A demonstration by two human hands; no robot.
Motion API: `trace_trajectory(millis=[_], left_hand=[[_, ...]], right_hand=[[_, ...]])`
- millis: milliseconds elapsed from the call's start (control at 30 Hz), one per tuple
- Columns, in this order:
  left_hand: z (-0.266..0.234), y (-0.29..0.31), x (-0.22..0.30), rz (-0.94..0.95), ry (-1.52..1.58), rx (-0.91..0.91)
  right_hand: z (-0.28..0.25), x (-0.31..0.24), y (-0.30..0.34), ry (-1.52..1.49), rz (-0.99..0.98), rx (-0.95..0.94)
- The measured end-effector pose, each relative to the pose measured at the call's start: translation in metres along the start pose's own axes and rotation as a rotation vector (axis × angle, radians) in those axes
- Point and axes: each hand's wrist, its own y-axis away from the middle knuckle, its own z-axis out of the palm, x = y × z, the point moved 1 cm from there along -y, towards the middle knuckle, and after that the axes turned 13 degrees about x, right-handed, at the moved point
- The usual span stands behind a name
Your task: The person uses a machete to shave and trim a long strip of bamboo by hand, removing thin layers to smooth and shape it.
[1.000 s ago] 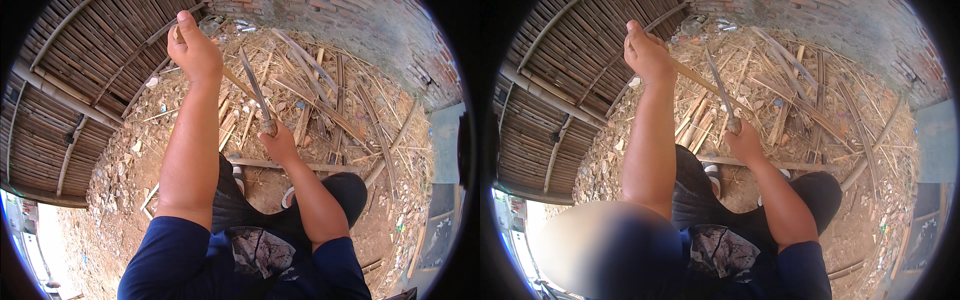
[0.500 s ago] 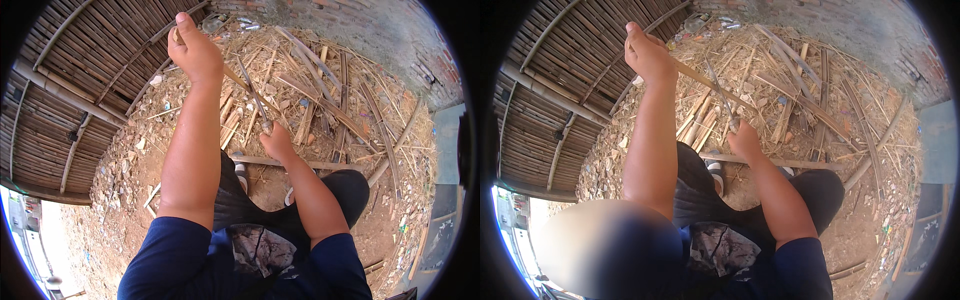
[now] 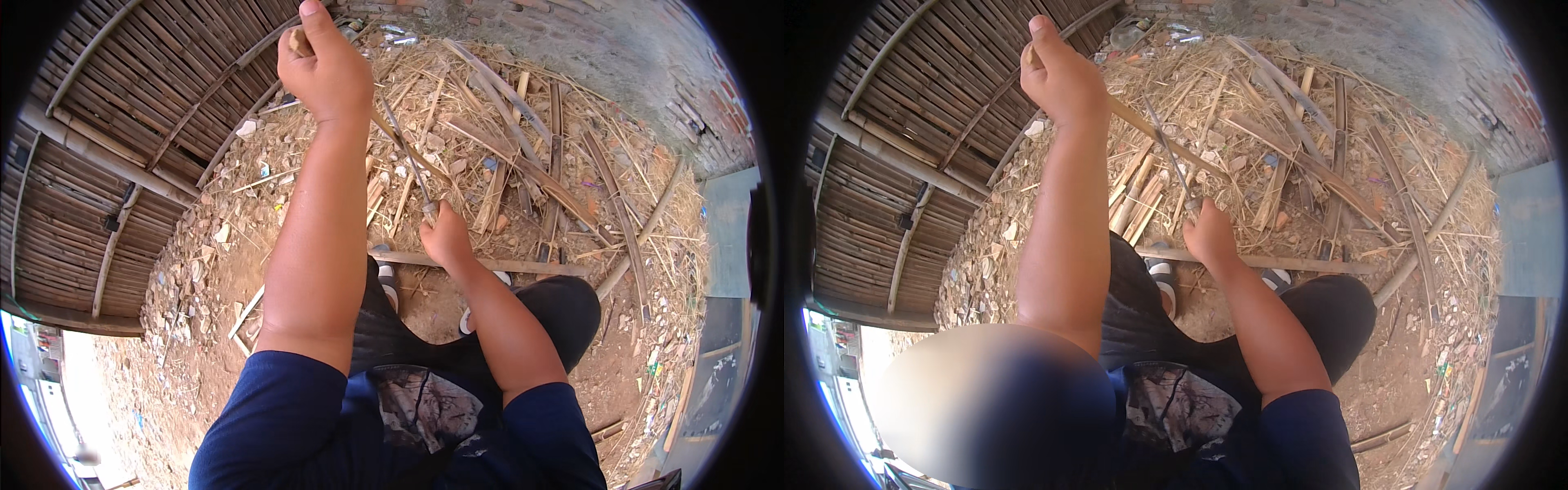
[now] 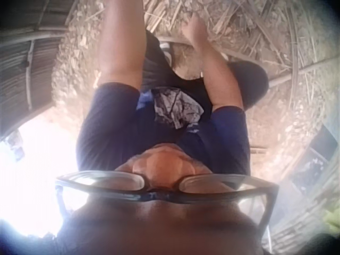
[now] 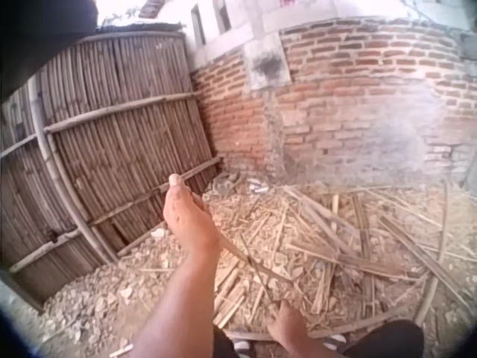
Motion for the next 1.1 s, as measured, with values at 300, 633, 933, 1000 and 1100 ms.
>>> trace_trajectory(millis=[300,633,933,1000,1100], left_hand=[[-0.021,-0.018,0.002,-0.073,-0.029,0.059],[-0.005,0.002,0.009,-0.078,0.031,0.021],[-0.025,-0.018,0.001,-0.091,-0.034,-0.003],[-0.023,-0.014,0.001,-0.06,-0.013,-0.023],[-0.012,-0.008,0.004,-0.111,0.034,-0.027]], right_hand=[[-0.036,-0.024,-0.008,-0.405,0.257,-0.237],[-0.007,-0.007,0.008,-0.038,-0.032,0.06],[-0.031,-0.019,-0.008,-0.238,0.011,-0.085],[-0.05,-0.036,-0.005,-0.316,-0.033,0.026],[-0.056,-0.048,0.003,-0.473,-0.093,0.215]])
